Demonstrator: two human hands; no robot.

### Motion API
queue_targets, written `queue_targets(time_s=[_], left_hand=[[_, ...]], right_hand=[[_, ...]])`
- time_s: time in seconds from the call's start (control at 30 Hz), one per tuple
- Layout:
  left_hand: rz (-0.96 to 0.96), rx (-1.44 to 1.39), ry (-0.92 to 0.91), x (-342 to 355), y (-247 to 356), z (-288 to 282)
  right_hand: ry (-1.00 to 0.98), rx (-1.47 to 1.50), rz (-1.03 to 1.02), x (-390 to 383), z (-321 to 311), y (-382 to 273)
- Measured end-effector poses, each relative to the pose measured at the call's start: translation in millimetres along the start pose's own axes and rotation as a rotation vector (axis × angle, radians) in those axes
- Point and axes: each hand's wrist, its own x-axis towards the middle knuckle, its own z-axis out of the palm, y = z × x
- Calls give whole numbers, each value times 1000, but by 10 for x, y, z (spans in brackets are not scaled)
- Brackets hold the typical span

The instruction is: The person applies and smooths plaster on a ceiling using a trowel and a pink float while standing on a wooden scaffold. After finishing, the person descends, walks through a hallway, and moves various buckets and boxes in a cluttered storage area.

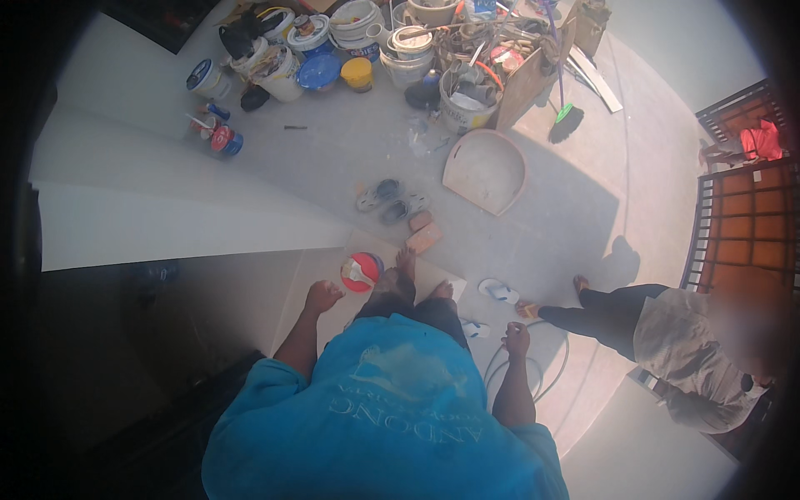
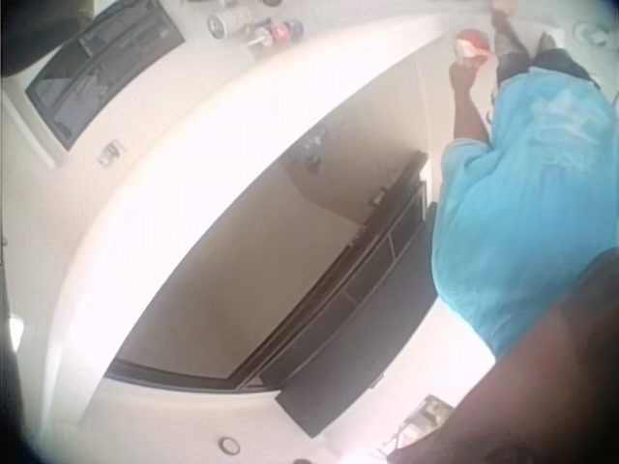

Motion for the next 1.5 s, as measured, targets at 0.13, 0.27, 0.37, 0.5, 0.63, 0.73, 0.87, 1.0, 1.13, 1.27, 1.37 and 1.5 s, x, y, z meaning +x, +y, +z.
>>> queue_targets(time_s=[0.13,0.27,0.37,0.5,0.63,0.73,0.87,1.0,1.13,1.27,1.37,1.5], left_hand=[[11,-84,44,42,27,-26],[-6,-136,71,71,122,-60],[-56,-92,100,51,244,-105],[-86,-138,97,-66,345,-124],[-112,-265,115,-236,210,0],[-142,-300,65,-323,-15,133],[-154,-280,6,-140,-250,124],[-228,-286,1,360,-154,-129],[-200,-441,77,855,163,-536],[-170,-677,62,1318,478,-897],[-223,-889,83,1602,665,-1059],[-276,-1000,139,1904,646,-1123]], right_hand=[[-8,2,-13,-17,-45,20],[10,9,-3,-15,-76,-43],[11,31,-36,8,-80,-111],[-6,-52,-64,60,-79,-209],[-32,-118,-100,132,-105,-348],[-29,-117,-82,168,-98,-538],[0,-83,-68,194,-15,-939],[22,-65,-148,248,132,-1388],[-2,-95,-151,339,313,-1755],[-7,-253,-137,515,501,-2104],[-21,-289,-95,682,606,-2405],[-58,-363,-113,1043,749,-2900]])
